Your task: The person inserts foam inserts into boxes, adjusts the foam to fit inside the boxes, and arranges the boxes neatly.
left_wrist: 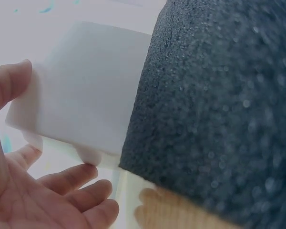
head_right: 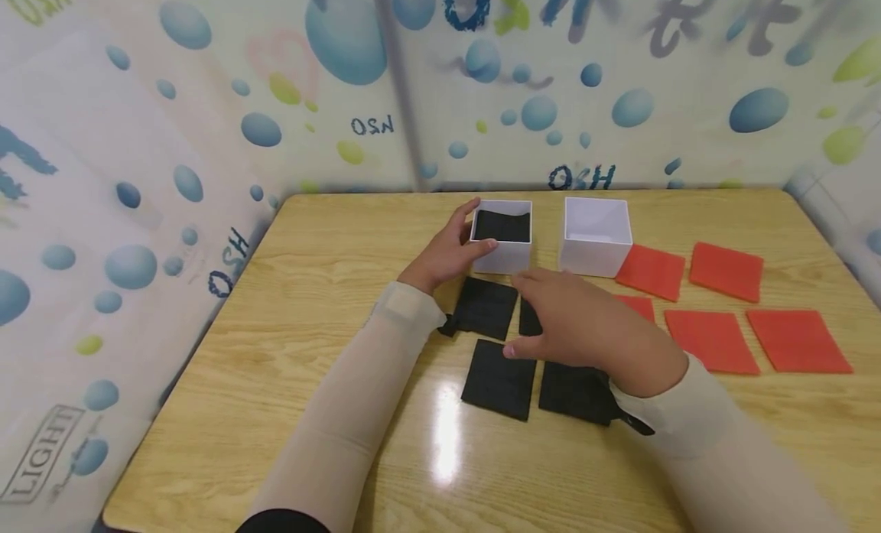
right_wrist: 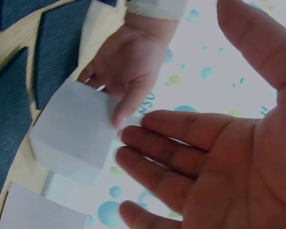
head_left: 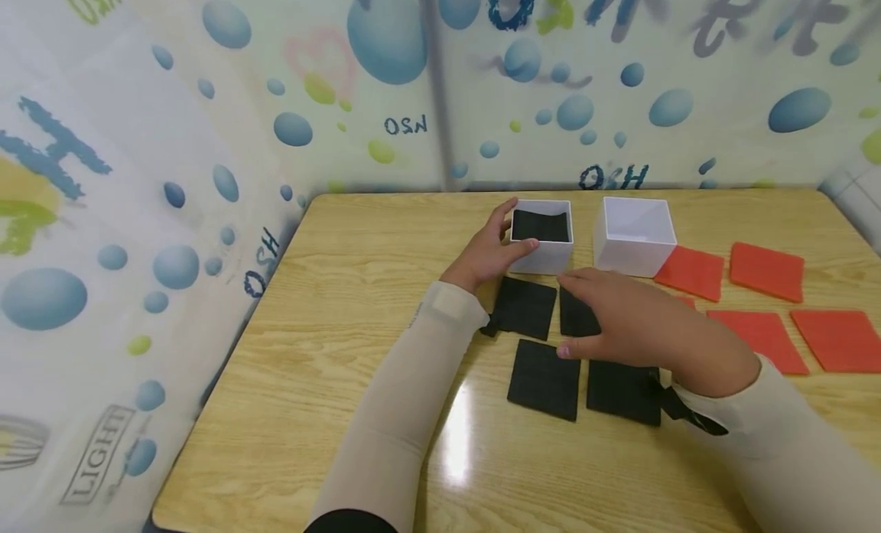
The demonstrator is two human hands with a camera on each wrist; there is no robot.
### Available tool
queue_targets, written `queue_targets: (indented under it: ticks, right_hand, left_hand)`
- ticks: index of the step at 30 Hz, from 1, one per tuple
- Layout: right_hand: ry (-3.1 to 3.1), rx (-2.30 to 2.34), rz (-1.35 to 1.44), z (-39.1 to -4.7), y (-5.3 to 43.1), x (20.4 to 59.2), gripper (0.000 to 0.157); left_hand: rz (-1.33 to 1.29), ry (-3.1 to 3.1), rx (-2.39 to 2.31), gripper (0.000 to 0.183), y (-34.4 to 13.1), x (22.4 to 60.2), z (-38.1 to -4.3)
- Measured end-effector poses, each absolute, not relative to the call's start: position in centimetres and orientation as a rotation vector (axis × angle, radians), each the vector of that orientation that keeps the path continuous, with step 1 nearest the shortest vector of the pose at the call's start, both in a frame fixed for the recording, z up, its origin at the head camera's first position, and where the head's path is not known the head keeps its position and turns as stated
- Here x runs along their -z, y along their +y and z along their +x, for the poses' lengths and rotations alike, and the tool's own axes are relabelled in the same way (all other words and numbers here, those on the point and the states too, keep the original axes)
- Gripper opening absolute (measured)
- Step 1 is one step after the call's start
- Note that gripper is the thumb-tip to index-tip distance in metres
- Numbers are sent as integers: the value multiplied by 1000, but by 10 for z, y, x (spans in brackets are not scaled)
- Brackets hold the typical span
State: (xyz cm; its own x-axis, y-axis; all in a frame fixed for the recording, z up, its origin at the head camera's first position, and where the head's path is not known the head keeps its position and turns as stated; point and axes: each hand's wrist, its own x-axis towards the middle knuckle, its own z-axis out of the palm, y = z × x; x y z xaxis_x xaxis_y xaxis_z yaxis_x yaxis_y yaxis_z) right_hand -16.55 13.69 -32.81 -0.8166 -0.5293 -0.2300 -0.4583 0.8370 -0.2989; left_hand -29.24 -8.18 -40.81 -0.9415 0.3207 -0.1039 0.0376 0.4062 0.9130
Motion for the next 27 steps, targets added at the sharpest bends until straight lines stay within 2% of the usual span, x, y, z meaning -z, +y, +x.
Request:
queue_targets:
  ticks: [9,27]
  right_hand:
    - [2678,244,-679,-149,142,330,105]
    - [2651,63,-710,-139,125,346,90]
  left_hand:
    - [313,2424,-1507,86,-81,408,-292]
    - [327,2413,-1523,86,-81,409,-295]
